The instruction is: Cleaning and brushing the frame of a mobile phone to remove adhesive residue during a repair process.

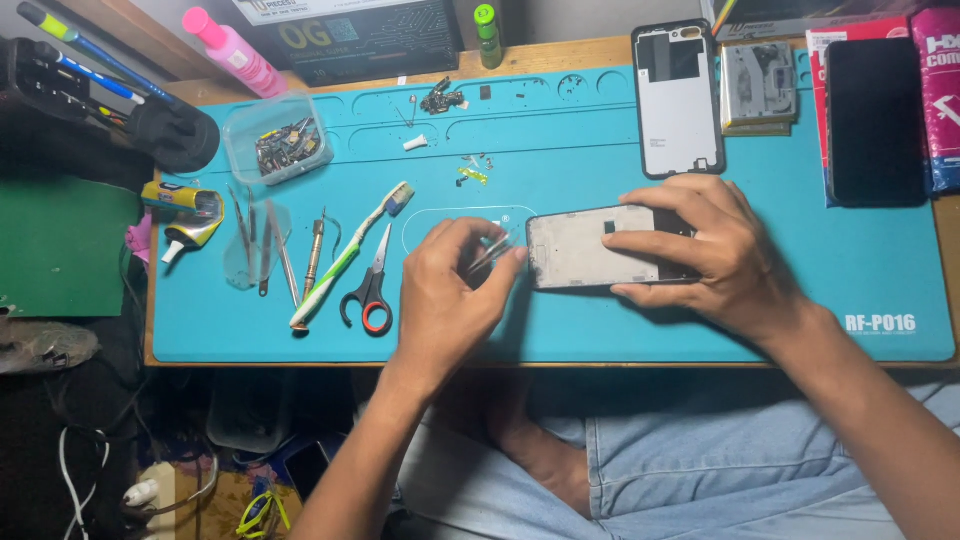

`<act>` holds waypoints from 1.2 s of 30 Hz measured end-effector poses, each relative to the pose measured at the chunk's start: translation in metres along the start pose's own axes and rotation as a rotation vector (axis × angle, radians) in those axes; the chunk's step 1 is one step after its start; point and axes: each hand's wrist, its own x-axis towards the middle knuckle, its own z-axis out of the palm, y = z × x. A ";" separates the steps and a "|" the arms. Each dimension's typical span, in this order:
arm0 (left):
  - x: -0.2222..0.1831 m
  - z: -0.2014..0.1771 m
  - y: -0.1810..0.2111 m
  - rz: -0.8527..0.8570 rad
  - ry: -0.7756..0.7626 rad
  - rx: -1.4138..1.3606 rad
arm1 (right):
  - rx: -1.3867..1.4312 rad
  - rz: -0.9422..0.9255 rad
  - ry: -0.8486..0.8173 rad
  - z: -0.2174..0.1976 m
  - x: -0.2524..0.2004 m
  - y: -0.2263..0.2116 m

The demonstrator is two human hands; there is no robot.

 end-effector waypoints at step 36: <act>-0.030 -0.003 -0.001 0.009 -0.074 -0.052 | 0.600 0.744 0.273 0.045 0.046 -0.060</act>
